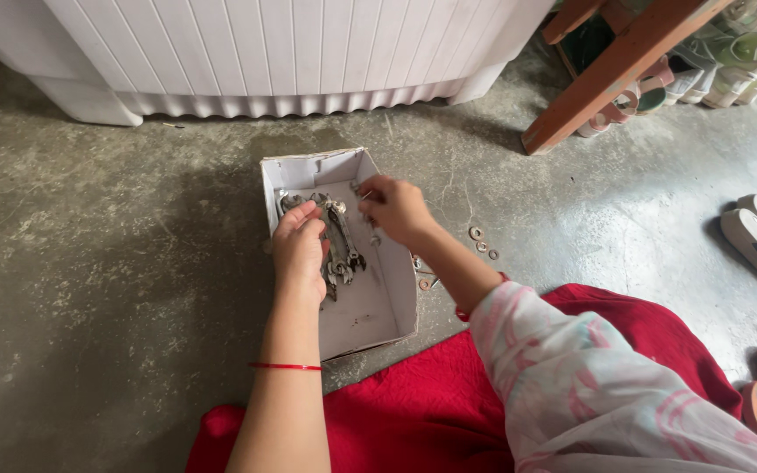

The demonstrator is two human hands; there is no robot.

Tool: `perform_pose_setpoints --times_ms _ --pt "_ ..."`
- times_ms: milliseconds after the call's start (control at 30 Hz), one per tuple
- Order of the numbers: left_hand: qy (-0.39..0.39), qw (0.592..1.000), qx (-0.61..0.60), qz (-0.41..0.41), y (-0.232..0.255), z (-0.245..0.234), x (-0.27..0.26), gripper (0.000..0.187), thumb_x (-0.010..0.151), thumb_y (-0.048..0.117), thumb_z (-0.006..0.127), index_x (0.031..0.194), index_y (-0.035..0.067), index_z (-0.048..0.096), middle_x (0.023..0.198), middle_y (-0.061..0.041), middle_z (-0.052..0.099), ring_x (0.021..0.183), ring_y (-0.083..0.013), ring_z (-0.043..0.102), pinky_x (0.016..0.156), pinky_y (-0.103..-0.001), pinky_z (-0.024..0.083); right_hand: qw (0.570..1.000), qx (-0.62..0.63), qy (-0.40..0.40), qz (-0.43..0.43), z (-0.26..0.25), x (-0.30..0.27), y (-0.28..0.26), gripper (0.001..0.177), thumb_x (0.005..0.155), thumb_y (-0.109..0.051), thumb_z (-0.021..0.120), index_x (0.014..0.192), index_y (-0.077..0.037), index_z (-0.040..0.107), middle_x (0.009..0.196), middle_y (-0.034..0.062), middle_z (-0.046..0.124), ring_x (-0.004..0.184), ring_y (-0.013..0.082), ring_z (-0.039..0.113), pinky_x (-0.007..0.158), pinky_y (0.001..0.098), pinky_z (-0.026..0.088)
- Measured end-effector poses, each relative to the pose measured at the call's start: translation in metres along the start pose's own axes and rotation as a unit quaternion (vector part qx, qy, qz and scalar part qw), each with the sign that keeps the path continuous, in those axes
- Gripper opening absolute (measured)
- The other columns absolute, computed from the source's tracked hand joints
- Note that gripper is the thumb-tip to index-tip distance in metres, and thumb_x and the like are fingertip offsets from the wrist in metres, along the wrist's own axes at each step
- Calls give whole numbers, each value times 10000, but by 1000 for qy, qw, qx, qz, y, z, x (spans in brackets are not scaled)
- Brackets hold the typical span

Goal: The person sits on a red cloth on the floor and picks up various metal tools, including wrenches and washers, from a white box. They wipe each tool with a small white block and place it back into the box, repeating this process for multiple items.

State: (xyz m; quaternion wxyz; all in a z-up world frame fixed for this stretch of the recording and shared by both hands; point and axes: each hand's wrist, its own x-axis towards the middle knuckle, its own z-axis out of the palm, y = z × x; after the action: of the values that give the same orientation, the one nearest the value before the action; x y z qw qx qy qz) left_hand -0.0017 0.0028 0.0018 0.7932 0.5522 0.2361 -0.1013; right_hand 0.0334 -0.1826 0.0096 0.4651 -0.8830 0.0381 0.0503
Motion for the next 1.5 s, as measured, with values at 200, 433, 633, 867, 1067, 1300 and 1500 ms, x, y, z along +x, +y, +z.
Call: perform_pose_setpoints --times_ms 200,433,633,867,1067,1300,1500 --pt "-4 1000 -19 7 1 1 1 439 856 77 579 1292 107 621 1303 -11 634 1093 -119 596 879 -320 488 983 -180 19 -1 68 26 34 240 809 -128 731 1042 -80 763 938 159 770 921 320 740 860 403 569" --pt "-9 1000 -18 -10 10 3 -7 475 843 88 574 1315 114 614 1331 -16 621 1129 -120 585 917 -316 483 978 -205 41 16 89 33 56 211 813 -129 731 1008 -51 738 967 191 748 981 377 710 889 432 551" --pt "-17 1000 7 -12 6 5 -7 453 853 101 579 1304 115 622 1311 -7 635 1107 -119 591 903 -324 485 982 -182 49 11 72 18 32 258 834 -81 660 1083 -54 721 973 193 744 963 370 718 863 419 558" --pt "-40 998 52 3 -16 10 -1 426 865 93 594 1289 99 643 1256 -21 662 1011 -133 606 835 -325 494 999 -31 10 -30 14 -37 11 230 857 -25 608 1051 -57 729 869 112 782 741 208 786 723 331 623" --pt "-62 992 105 16 -39 15 -1 412 863 78 585 1271 90 633 1248 -28 672 1024 -108 622 807 -296 495 993 -29 109 28 -41 -61 59 190 884 -44 607 993 -47 763 797 112 784 720 206 790 685 344 626" --pt "-44 987 151 10 -44 10 -7 423 859 59 577 1277 88 636 1259 -32 677 1003 -145 613 764 -300 483 963 -229 -24 -137 -19 -78 90 527 846 -197 734 1351 -123 601 1239 202 631 1123 452 585 958 502 488" --pt "-20 980 195 12 -34 8 -28 430 868 67 578 1293 104 634 1290 -24 671 1049 -98 631 808 -280 515 966 -252 -25 -42 -18 -91 85 403 836 -180 720 1229 -139 642 1194 193 617 1183 417 571 991 476 503"
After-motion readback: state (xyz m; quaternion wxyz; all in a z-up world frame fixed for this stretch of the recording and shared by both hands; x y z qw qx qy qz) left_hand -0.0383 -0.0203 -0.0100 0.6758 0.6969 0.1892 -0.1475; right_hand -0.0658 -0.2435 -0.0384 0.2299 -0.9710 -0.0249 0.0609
